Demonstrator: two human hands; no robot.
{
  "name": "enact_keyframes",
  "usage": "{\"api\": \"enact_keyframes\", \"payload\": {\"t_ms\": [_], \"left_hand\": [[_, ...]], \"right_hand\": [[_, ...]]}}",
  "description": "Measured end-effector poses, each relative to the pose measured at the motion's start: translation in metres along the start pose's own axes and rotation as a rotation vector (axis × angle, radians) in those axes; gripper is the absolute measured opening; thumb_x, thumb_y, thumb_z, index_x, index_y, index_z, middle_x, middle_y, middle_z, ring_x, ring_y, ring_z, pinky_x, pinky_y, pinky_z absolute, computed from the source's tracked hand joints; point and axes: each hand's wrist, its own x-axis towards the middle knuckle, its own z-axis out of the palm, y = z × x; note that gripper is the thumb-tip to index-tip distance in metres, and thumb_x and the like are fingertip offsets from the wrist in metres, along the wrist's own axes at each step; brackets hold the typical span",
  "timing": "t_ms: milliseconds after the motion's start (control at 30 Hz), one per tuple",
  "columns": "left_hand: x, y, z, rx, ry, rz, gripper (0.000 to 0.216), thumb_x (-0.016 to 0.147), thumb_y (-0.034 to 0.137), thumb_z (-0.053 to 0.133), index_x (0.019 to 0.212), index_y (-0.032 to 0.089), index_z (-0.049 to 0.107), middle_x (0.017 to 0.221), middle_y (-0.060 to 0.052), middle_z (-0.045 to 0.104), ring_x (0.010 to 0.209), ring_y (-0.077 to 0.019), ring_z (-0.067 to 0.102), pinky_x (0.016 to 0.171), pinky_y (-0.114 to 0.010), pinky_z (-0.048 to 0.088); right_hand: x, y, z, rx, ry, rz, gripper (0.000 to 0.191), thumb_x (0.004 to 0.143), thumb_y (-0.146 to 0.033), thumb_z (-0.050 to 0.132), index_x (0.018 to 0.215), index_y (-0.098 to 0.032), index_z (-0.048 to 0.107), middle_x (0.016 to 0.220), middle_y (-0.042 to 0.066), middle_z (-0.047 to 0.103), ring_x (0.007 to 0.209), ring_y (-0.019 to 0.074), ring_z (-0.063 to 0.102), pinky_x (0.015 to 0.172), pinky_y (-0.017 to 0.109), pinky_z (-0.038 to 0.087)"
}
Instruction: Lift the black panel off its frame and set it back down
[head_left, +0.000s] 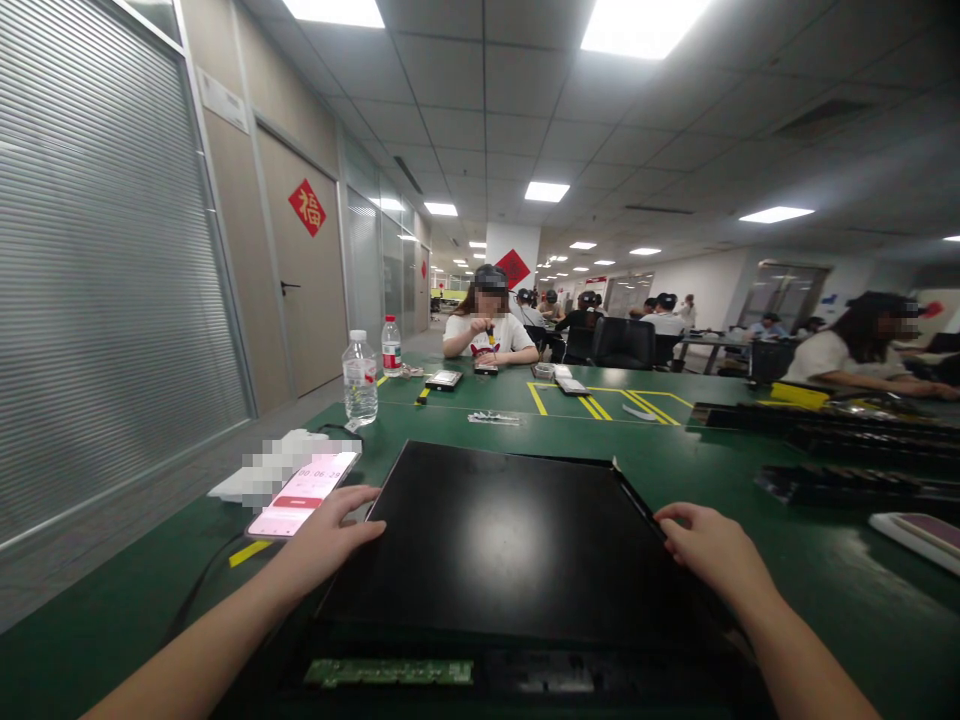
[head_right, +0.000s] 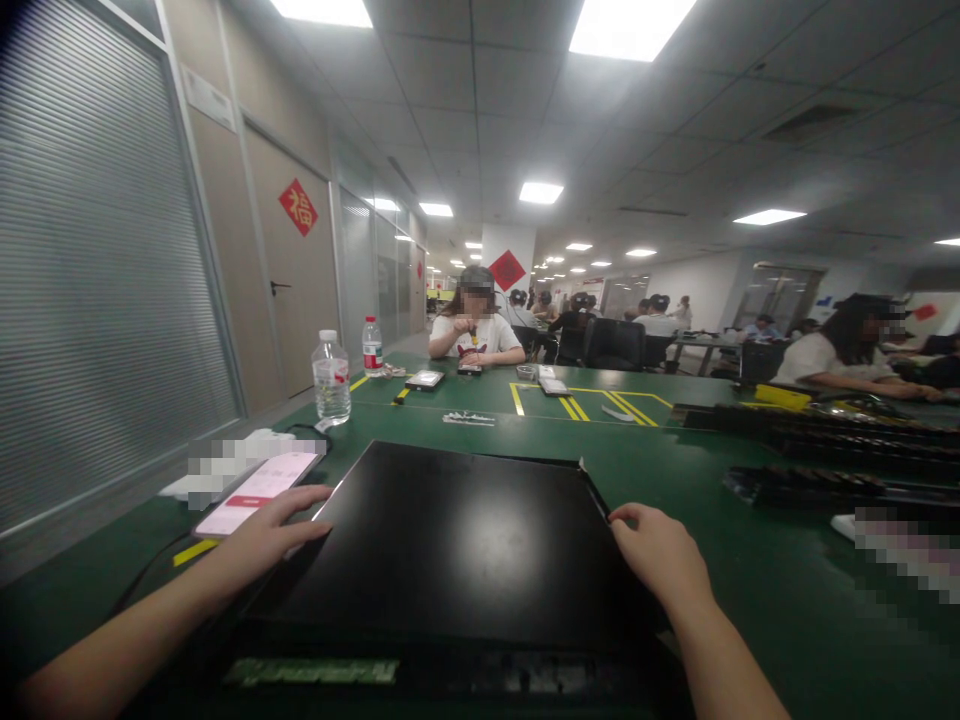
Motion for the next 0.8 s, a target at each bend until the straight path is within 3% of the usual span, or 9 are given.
{"api": "enact_keyframes", "payload": {"t_ms": [367,600,800], "left_hand": [[0.005,-0.015,0.004,0.168,-0.056,0.02,0.045,0.059,0.034,0.061,0.1,0.016,0.066,0.122,-0.011,0.055,0.116,-0.03,0.046,0.089,-0.037,0.043],[0.004,-0.016,0.007,0.275,-0.101,0.04,0.055,0.062,0.035,0.058,0.109,0.007,0.06,0.125,-0.018,0.049,0.116,-0.0305,0.045,0.096,-0.039,0.036],[0.004,-0.016,0.007,0.243,-0.097,0.029,0.052,0.061,0.034,0.059,0.107,0.009,0.061,0.126,-0.017,0.049,0.117,-0.0304,0.045,0.095,-0.039,0.037]], "right_hand": [[0.003,0.005,0.005,-0.002,0.012,-0.007,0.033,0.072,-0.038,0.041,0.089,-0.028,0.067,0.08,0.003,0.069,0.068,0.0186,0.063,0.058,0.027,0.044],[0.001,0.001,0.002,-0.005,0.008,-0.011,0.032,0.072,-0.036,0.042,0.09,-0.026,0.067,0.081,0.004,0.069,0.069,0.0184,0.064,0.057,0.026,0.044],[0.0,0.001,0.002,-0.004,-0.001,-0.026,0.031,0.072,-0.036,0.042,0.09,-0.026,0.067,0.08,0.004,0.07,0.07,0.0186,0.064,0.058,0.026,0.044]]}}
